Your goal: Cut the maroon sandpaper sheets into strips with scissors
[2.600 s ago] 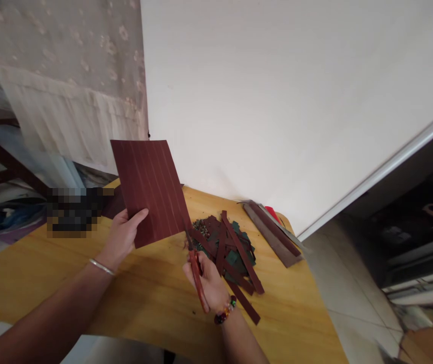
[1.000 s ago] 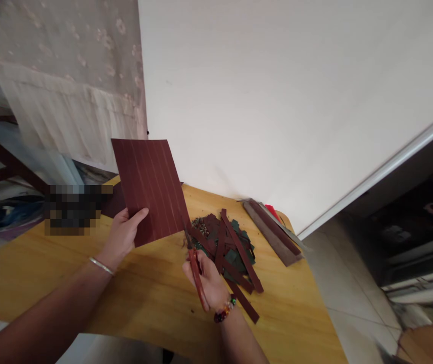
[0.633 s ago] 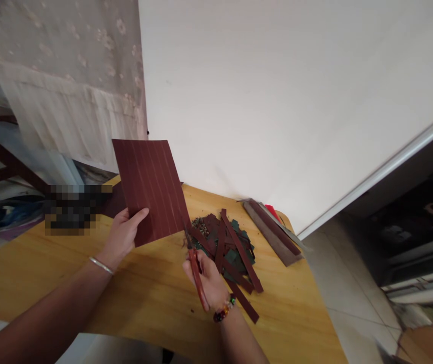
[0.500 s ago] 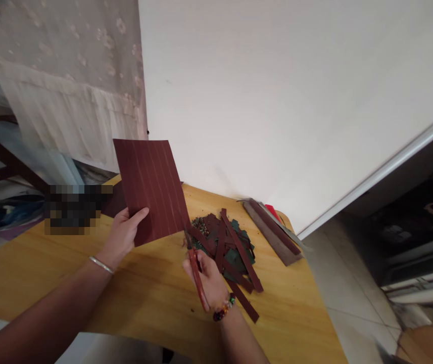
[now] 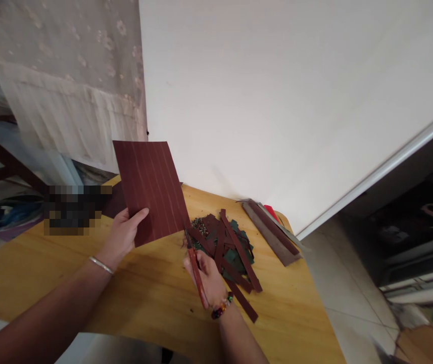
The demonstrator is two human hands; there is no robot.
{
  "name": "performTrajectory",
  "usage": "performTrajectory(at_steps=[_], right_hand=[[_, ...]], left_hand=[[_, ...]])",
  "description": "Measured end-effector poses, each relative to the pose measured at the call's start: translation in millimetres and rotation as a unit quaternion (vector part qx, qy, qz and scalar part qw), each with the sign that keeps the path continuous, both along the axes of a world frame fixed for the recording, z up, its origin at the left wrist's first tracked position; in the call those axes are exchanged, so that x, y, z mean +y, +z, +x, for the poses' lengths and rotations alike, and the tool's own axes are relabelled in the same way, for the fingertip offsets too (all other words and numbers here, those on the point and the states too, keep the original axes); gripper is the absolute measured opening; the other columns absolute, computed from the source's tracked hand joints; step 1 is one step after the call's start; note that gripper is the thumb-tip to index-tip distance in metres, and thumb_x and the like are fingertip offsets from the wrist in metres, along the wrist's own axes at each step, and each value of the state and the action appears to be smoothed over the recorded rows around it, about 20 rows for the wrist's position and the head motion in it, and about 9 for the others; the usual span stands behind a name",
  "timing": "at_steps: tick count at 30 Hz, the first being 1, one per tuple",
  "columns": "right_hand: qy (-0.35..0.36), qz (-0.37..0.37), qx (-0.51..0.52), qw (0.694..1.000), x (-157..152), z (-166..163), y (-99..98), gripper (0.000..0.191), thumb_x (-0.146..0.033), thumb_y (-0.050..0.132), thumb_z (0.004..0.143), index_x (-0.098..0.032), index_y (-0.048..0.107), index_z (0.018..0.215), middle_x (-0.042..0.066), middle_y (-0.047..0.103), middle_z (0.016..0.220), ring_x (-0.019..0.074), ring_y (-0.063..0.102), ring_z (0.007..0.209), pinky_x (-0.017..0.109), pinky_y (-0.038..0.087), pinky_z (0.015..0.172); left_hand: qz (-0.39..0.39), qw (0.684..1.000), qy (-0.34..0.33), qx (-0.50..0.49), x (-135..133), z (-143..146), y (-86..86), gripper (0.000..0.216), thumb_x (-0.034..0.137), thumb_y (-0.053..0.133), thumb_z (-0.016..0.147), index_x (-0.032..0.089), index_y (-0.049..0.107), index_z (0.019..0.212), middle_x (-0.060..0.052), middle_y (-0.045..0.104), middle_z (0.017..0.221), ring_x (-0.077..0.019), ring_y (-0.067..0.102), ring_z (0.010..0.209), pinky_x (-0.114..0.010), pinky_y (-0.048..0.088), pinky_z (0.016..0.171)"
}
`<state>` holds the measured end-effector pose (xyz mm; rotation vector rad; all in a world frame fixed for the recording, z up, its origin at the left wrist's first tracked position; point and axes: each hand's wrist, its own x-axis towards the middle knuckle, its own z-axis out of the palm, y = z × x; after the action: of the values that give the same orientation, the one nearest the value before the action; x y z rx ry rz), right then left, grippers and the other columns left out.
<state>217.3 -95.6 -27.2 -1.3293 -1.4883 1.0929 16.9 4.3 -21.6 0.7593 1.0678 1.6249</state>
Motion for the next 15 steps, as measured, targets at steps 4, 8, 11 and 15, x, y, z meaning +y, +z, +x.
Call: performTrajectory(at_steps=[4,8,11,15], right_hand=[[0.009,-0.018,-0.006,1.000,0.3,2.1,-1.8,0.050,-0.076,0.058,0.082,-0.027,0.053,0.070,-0.005,0.038,0.059,0.0170,0.040,0.054,0.033,0.045,0.054],[0.008,-0.020,0.000,1.000,0.2,2.9,-2.4,0.048,-0.073,0.060,0.082,-0.027,0.053,0.069,-0.005,0.039,0.059,0.0198,0.047,0.058,0.038,0.049,0.062],[0.000,-0.021,0.008,1.000,0.4,2.4,-2.9,0.048,-0.072,0.061,0.082,-0.027,0.052,0.067,-0.004,0.041,0.059,0.0190,0.045,0.057,0.036,0.047,0.058],[0.004,-0.026,0.013,1.000,1.3,1.7,-4.7,0.050,-0.073,0.061,0.080,-0.027,0.051,0.067,-0.005,0.040,0.059,0.0173,0.041,0.055,0.033,0.042,0.056]], left_hand=[[0.003,1.000,-0.003,-0.005,0.3,-0.3,0.4,0.031,0.037,0.084,0.059,0.022,0.076,0.085,-0.007,0.081,0.094,-0.0302,0.074,0.093,-0.041,0.059,0.084],[0.010,1.000,-0.006,-0.007,0.5,-0.7,0.0,0.030,0.036,0.084,0.059,0.022,0.077,0.084,-0.007,0.081,0.093,-0.0298,0.074,0.092,-0.041,0.059,0.083],[0.012,1.000,-0.006,-0.012,1.4,-0.8,-1.9,0.028,0.035,0.084,0.060,0.022,0.077,0.084,-0.007,0.081,0.094,-0.0278,0.074,0.090,-0.038,0.059,0.082],[0.008,1.000,-0.004,-0.014,2.6,-0.7,-3.1,0.029,0.035,0.084,0.061,0.022,0.077,0.085,-0.006,0.081,0.093,-0.0266,0.074,0.088,-0.036,0.059,0.080]])
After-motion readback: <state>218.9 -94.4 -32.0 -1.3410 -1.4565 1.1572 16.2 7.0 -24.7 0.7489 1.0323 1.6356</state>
